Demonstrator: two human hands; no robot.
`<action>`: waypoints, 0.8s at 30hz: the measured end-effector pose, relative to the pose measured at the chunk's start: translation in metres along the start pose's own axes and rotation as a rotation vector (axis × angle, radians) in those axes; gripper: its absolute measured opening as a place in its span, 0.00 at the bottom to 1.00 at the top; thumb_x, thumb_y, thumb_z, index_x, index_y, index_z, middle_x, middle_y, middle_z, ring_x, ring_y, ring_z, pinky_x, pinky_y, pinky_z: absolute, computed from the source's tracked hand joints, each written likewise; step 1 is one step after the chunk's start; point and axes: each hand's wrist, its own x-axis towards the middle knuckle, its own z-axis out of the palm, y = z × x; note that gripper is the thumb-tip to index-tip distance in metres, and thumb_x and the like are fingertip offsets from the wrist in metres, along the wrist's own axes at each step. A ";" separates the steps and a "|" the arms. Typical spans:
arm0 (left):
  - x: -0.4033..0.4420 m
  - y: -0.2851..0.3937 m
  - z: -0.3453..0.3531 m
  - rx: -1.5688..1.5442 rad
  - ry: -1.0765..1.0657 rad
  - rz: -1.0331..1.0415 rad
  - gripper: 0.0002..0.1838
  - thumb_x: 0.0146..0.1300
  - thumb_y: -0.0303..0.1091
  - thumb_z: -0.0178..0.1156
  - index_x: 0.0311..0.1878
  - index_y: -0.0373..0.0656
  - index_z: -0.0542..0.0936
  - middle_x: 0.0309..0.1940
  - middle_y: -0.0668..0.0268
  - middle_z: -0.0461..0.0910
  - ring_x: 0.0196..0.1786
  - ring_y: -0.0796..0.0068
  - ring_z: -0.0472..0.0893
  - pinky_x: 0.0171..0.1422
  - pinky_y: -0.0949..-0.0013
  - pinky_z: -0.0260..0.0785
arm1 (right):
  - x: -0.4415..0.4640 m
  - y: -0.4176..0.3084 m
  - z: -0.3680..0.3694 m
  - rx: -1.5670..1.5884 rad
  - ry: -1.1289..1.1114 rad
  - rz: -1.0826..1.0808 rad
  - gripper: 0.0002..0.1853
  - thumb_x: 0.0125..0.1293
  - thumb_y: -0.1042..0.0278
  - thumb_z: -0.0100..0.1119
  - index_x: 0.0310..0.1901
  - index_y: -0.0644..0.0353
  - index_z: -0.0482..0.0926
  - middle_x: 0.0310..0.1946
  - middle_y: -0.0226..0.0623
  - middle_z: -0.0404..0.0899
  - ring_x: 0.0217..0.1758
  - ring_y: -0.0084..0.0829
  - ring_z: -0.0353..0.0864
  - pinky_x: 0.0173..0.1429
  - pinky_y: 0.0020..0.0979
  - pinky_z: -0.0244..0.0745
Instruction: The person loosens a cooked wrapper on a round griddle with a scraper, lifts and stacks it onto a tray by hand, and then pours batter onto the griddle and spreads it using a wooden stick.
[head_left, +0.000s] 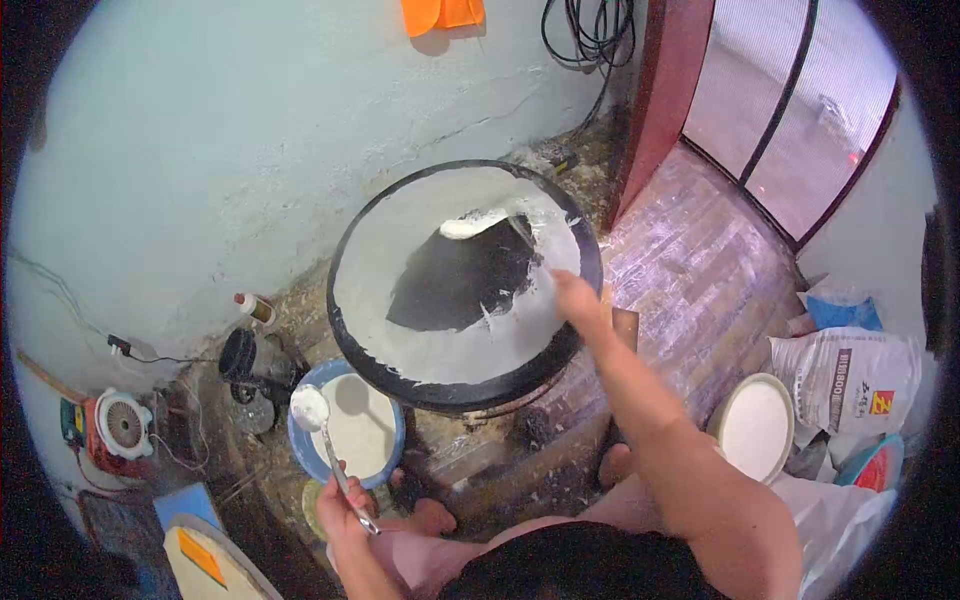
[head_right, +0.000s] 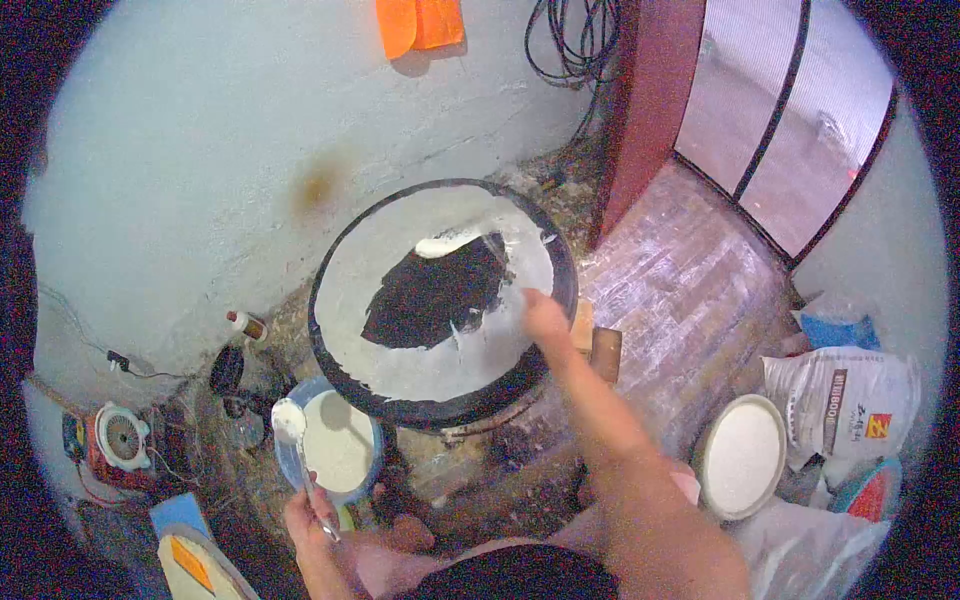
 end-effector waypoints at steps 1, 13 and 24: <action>0.004 0.001 -0.007 -0.001 0.002 0.001 0.12 0.60 0.33 0.45 0.44 0.38 0.70 0.18 0.65 0.68 0.13 0.80 0.62 0.14 0.78 0.57 | -0.008 -0.016 0.006 0.050 -0.089 -0.035 0.16 0.61 0.61 0.40 0.49 0.50 0.73 0.41 0.45 0.76 0.46 0.44 0.74 0.51 0.37 0.68; 0.004 0.004 -0.016 0.000 -0.099 -0.013 0.15 0.57 0.33 0.51 0.46 0.38 0.69 0.18 0.65 0.64 0.15 0.77 0.62 0.17 0.75 0.59 | -0.012 -0.057 0.037 0.011 -0.208 -0.243 0.15 0.59 0.61 0.43 0.47 0.47 0.74 0.40 0.42 0.77 0.44 0.42 0.75 0.48 0.37 0.69; 0.003 0.004 -0.021 0.030 -0.142 0.012 0.14 0.60 0.33 0.48 0.47 0.38 0.69 0.19 0.63 0.68 0.15 0.76 0.64 0.16 0.75 0.60 | -0.040 -0.070 0.031 -0.044 -0.327 -0.294 0.15 0.60 0.60 0.42 0.47 0.47 0.75 0.42 0.37 0.76 0.47 0.41 0.74 0.50 0.38 0.68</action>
